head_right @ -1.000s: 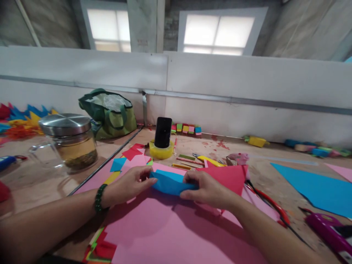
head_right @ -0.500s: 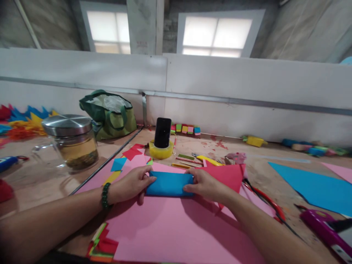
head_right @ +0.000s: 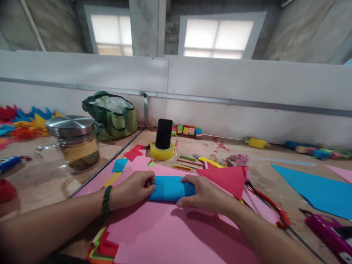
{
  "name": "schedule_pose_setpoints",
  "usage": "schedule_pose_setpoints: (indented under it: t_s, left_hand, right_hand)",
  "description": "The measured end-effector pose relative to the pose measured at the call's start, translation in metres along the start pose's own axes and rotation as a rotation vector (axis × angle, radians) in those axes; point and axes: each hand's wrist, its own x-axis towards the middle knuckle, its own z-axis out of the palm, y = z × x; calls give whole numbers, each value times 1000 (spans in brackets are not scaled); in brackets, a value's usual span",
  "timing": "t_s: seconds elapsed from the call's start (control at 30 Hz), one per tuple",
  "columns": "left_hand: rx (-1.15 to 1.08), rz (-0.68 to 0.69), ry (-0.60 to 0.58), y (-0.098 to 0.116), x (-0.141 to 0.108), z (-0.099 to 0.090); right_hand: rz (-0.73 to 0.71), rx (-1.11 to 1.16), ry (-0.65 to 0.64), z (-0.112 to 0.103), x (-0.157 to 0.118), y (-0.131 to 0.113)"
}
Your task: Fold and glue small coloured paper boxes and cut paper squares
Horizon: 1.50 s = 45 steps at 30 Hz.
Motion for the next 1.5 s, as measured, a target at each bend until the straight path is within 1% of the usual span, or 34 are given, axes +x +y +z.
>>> schedule_pose_setpoints:
  t_s: [0.1, 0.2, 0.27, 0.43, 0.5, 0.57, 0.63, 0.77, 0.83, 0.9, 0.93, 0.97, 1.0, 1.03, 1.13, 1.17, 1.2, 1.23, 1.3, 1.37, 1.43, 1.5]
  left_hand:
    - [13, 0, 2, 0, 0, -1]
    - [33, 20, -3, 1, 0, -1]
    - [39, 32, -4, 1, 0, -1]
    - [31, 25, -6, -1, 1, -1]
    - [29, 23, 5, -2, 1, -1]
    - [21, 22, 13, -1, 2, -1]
    - [9, 18, 15, -1, 1, -1]
    - [-12, 32, 31, 3, -2, -3]
    - [-16, 47, 82, 5, -3, -6]
    - [-78, 47, 173, 6, -3, -9]
    - [-146, 37, 216, 6, -2, -11]
    - [-241, 20, 235, 7, -1, -13]
    - [-355, -1, 221, 7, 1, -14]
    - [-480, -26, 173, 7, 3, -14]
    - [-833, -87, -38, 7, 8, -13]
    - [-912, -101, -84, 7, 9, -12]
    - [-962, -111, -98, 8, 9, -11]
    - [-983, -116, -85, 8, 9, -10]
    - [-965, -109, -17, 8, 9, -9]
    - [-922, -93, 38, 9, 8, -9]
    - [-888, -90, 49, 10, 8, -9]
    - [-865, -105, 52, 10, 9, -10]
  right_hand:
    - [-33, -17, 32, 0, 2, -1]
    - [-75, 53, 113, 3, 6, -2]
    - [-75, 72, 144, 6, 10, -2]
    - [-106, -25, 187, 12, 19, 1]
    - [-120, -21, 236, 12, 22, 3]
    - [-114, 31, 272, 11, 24, 4]
    - [-91, 114, 252, 8, 24, 4]
    - [-82, 287, 69, 2, 18, 5]
    - [-88, 352, 27, 0, 16, 5]
    - [-95, 417, 31, 0, 15, 5]
    - [-97, 454, 32, 0, 15, 5]
    - [-100, 487, 25, 0, 14, 5]
    - [-105, 510, 17, 0, 14, 5]
    - [-113, 520, 11, 1, 14, 5]
    - [-159, 481, -1, 2, 14, 6]
    - [-177, 452, 1, 2, 13, 6]
    - [-190, 421, 7, 3, 13, 6]
    - [-196, 394, 17, 4, 13, 6]
    - [-180, 367, 61, 5, 13, 5]
    - [-127, 381, 117, 5, 13, 3]
    - [-68, 418, 163, 5, 13, 0]
    - [-32, 447, 172, 4, 12, -4]
